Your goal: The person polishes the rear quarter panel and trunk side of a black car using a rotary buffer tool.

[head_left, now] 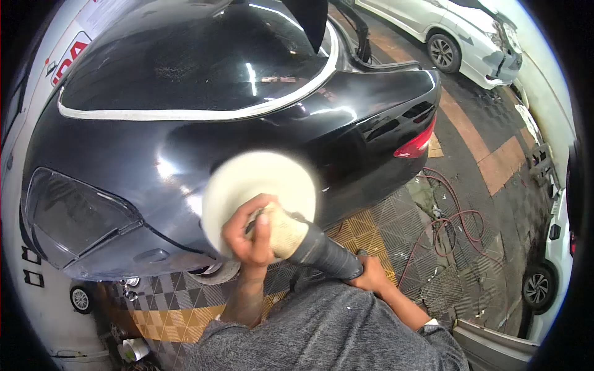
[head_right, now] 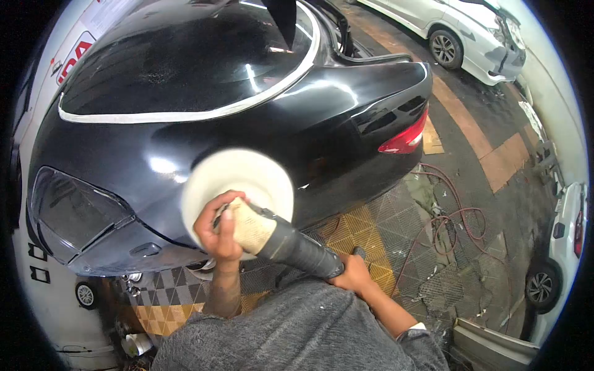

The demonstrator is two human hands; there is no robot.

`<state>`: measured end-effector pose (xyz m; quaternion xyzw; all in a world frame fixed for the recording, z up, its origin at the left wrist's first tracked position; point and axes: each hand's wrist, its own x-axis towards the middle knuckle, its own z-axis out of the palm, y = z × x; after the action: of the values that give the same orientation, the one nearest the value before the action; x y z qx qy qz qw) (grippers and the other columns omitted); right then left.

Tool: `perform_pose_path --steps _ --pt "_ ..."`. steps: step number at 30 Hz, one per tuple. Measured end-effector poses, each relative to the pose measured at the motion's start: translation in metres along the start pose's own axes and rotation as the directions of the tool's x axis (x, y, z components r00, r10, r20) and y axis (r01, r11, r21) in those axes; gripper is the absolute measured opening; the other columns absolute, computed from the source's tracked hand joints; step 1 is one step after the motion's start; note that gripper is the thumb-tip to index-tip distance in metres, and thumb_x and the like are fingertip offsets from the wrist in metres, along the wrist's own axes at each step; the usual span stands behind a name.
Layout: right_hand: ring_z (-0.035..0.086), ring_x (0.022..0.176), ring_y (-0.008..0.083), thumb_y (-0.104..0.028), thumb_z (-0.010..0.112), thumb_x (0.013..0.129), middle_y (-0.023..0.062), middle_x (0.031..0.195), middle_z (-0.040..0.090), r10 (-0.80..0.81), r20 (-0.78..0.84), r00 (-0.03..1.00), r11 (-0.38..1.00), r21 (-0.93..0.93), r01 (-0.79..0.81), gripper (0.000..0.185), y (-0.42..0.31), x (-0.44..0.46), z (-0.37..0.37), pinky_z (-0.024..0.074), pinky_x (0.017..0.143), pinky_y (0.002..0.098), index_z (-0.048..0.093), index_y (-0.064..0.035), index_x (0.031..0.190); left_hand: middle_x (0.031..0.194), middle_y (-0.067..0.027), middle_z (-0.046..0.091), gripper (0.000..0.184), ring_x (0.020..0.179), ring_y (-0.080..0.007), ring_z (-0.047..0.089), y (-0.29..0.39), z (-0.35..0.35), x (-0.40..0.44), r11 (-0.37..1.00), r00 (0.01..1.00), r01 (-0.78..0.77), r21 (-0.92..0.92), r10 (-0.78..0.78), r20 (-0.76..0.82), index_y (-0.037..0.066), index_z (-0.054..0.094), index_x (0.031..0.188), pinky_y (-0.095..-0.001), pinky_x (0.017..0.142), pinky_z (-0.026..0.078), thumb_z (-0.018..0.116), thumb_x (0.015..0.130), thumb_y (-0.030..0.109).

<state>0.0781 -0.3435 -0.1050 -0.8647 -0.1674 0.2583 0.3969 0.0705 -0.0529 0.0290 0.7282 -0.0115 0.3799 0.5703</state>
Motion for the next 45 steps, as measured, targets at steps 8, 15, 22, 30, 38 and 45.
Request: perform_pose_path --steps 8,15,22,30,38,45 --pt "0.073 0.094 0.0316 -0.031 0.085 0.064 0.0207 0.1 0.075 0.228 -0.121 0.966 0.943 0.276 -0.188 0.055 0.023 -0.022 -0.001 0.0553 0.086 0.0412 0.071 0.0045 0.104 0.096 -0.0178 0.076 0.025 0.092 -0.0248 0.074 0.009 0.112 0.05 1.0 0.947 -0.018 0.009 0.014 0.32 -0.005 0.073 0.103 -0.0352 0.086 0.056 0.062 0.089 0.013" --pt "0.073 0.094 0.0309 -0.031 0.086 0.064 0.0195 0.098 0.075 0.236 -0.141 0.961 0.913 0.37 -0.17 0.055 0.006 -0.012 0.038 0.0553 0.086 0.0412 0.072 0.0035 0.105 0.092 -0.0186 0.076 0.023 0.086 -0.0254 0.075 0.01 0.09 0.055 0.999 0.935 -0.051 0.004 0.047 0.351 -0.005 0.073 0.099 -0.0342 0.081 0.057 0.064 0.087 0.012" --pt "0.073 0.087 0.0372 -0.034 0.082 0.064 0.0239 0.093 0.074 0.055 -0.041 0.998 0.964 0.263 -0.042 0.052 -0.011 0.0 0.057 0.0563 0.08 0.0426 0.073 0.0042 0.097 0.099 -0.0207 0.074 0.034 0.093 -0.0254 0.07 0.012 0.001 0.028 0.998 0.986 0.007 0.067 -0.018 0.167 -0.009 0.071 0.107 -0.0369 0.087 0.055 0.057 0.088 0.016" --pt "0.073 0.087 0.0391 -0.035 0.08 0.062 0.0246 0.092 0.074 -0.053 0.035 0.998 0.995 0.083 0.05 0.051 -0.014 0.007 0.043 0.0565 0.081 0.0426 0.074 -0.0002 0.1 0.098 -0.0259 0.072 0.036 0.088 -0.0306 0.07 0.009 -0.025 0.001 0.998 1.0 -0.003 -0.056 0.002 -0.01 -0.011 0.067 0.108 -0.0408 0.084 0.057 0.051 0.086 0.012" --pt "0.072 0.083 0.0383 -0.032 0.08 0.062 0.026 0.088 0.073 0.123 -0.039 0.992 0.988 0.1 -0.119 0.051 0.014 -0.011 0.0 0.0561 0.08 0.0424 0.073 0.0031 0.098 0.099 -0.0245 0.073 0.034 0.092 -0.0295 0.07 0.001 0.046 0.017 0.995 0.991 0.029 -0.095 -0.017 0.132 -0.01 0.067 0.108 -0.0395 0.088 0.056 0.054 0.088 0.014" --pt "0.072 0.085 0.0212 -0.025 0.087 0.067 0.0113 0.095 0.076 0.218 -0.126 0.968 0.932 0.321 -0.168 0.045 0.05 -0.013 -0.013 0.0565 0.079 0.0369 0.072 0.0009 0.1 0.094 -0.0194 0.076 0.023 0.09 -0.0286 0.076 0.005 0.147 0.064 0.998 0.95 -0.028 -0.061 0.046 0.31 -0.002 0.073 0.101 -0.0367 0.083 0.057 0.066 0.088 0.014"
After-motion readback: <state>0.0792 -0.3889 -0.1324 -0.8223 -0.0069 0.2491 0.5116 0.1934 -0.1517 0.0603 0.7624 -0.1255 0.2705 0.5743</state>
